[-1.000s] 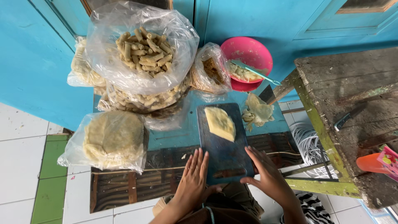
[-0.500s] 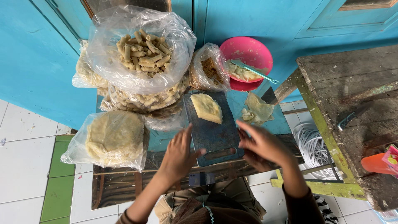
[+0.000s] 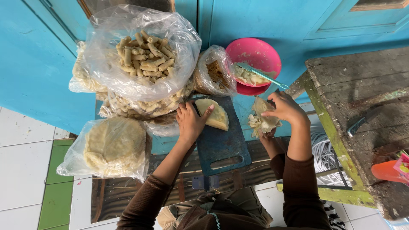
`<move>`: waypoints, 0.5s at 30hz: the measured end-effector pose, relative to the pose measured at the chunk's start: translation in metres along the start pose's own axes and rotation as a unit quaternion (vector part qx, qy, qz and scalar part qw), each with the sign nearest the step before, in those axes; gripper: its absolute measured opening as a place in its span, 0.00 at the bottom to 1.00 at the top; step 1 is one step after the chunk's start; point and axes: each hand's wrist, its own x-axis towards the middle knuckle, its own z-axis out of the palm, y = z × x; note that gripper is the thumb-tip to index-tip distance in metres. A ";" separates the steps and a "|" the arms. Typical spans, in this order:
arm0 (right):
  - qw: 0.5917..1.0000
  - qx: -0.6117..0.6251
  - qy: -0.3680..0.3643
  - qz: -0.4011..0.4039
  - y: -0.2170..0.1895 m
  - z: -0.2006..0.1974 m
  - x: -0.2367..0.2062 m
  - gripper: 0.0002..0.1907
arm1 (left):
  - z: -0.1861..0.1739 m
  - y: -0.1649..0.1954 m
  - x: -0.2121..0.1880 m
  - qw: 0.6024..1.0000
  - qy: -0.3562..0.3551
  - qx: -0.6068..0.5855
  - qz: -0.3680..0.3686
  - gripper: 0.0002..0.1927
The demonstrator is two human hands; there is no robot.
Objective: The person tears thin dough wrapper sheets one at a time from a large round dough block and arranges the torn pieces in a fan-like stack on a cutting board. They then sprinkle a brown granular topping from a small bag over the arranged dough pieces.
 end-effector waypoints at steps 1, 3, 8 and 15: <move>1.000 0.015 -0.018 0.018 0.008 0.001 0.001 0.34 | 0.001 0.002 0.001 1.000 0.001 0.004 0.004 0.46; 0.999 0.009 -0.045 0.020 0.017 0.003 0.003 0.33 | 0.003 0.005 0.004 1.000 0.004 0.012 0.015 0.44; 0.990 0.075 -0.121 0.016 0.015 0.005 0.007 0.26 | 0.005 0.009 0.002 0.997 -0.017 -0.039 0.066 0.38; 0.988 0.148 0.001 0.052 0.020 -0.006 0.003 0.24 | 0.007 0.010 -0.012 0.970 -0.012 -0.219 0.106 0.31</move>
